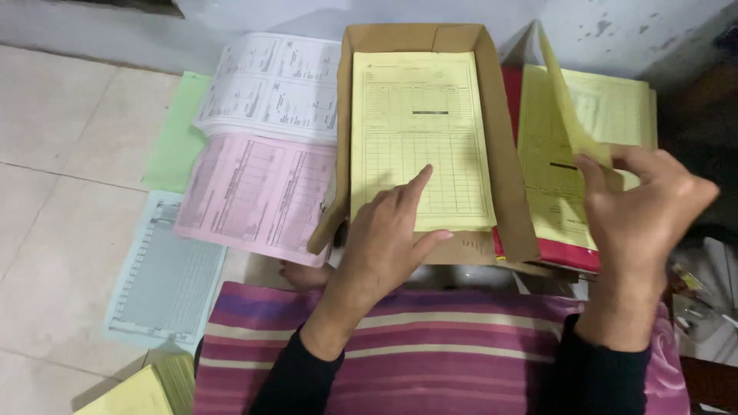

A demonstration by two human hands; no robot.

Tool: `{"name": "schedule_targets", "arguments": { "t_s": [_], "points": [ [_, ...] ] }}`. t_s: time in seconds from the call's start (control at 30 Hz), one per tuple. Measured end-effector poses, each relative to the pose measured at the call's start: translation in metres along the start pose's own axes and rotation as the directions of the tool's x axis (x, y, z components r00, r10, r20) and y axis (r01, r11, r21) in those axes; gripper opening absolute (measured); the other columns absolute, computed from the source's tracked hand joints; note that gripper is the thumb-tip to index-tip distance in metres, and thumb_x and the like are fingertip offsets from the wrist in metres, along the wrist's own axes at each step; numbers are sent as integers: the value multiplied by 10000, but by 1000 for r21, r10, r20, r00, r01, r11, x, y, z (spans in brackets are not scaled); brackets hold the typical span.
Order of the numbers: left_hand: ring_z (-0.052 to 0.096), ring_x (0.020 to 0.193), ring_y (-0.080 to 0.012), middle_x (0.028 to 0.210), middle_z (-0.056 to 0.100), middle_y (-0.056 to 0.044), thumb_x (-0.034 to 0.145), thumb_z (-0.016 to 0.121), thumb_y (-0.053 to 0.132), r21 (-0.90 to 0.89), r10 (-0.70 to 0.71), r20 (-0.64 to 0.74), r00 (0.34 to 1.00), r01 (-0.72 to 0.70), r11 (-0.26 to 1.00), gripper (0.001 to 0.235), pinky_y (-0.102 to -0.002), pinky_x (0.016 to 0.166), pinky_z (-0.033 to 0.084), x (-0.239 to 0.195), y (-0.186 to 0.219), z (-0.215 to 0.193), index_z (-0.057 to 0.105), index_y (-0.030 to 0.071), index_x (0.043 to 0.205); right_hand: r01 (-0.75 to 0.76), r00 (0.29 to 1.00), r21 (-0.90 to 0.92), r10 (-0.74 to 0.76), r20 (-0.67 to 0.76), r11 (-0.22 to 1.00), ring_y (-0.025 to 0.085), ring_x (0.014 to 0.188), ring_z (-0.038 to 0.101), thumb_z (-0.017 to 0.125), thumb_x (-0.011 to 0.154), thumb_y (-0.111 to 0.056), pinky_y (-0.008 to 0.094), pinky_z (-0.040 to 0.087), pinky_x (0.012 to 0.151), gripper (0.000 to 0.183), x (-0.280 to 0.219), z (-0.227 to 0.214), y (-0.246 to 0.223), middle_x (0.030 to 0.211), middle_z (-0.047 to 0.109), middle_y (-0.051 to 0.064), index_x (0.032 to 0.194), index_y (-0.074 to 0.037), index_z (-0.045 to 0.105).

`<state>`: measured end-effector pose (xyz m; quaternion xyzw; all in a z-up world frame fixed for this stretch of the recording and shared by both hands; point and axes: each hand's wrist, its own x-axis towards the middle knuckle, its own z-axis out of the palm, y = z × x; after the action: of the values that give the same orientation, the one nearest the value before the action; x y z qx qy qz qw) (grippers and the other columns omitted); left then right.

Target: Sorting and organizing printed yellow and white forms into a cardboard box

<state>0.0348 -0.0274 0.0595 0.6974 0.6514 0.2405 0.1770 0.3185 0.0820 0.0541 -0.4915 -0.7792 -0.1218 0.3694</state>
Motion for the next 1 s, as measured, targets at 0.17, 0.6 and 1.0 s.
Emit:
{"name": "schedule_targets", "arguments": {
  "t_s": [0.17, 0.6, 1.0],
  "points": [
    [728, 1078, -382, 1220, 717, -231, 1003, 514, 477, -451, -104, -77, 992, 58, 891, 693, -502, 824, 607, -23, 18, -6, 375, 62, 1541, 114, 993, 234, -117, 1, 966, 255, 769, 697, 873, 884, 12, 366, 545, 716, 169, -3, 7, -81, 834, 747, 70, 982, -122, 845],
    [656, 1190, -350, 1259, 677, -273, 875, 790, 248, -864, -553, 92, 828, 343, 369, 636, -470, 944, 552, -64, -34, 38, 603, -90, 1381, 267, 889, 410, -388, 245, 872, 251, 860, 747, 828, 740, -190, 356, 609, 753, 131, -82, -8, -183, 748, 778, 58, 870, -189, 829],
    [758, 850, -280, 971, 750, -193, 751, 960, 267, -940, -578, 53, 814, 236, 247, 634, -377, 658, 635, -90, -64, 70, 688, -25, 1244, -634, 705, 124, 504, 499, 764, 322, 911, 733, 896, 798, -563, 485, 549, 829, 561, -124, -27, -71, 947, 758, 87, 1119, -174, 650]
  ]
}}
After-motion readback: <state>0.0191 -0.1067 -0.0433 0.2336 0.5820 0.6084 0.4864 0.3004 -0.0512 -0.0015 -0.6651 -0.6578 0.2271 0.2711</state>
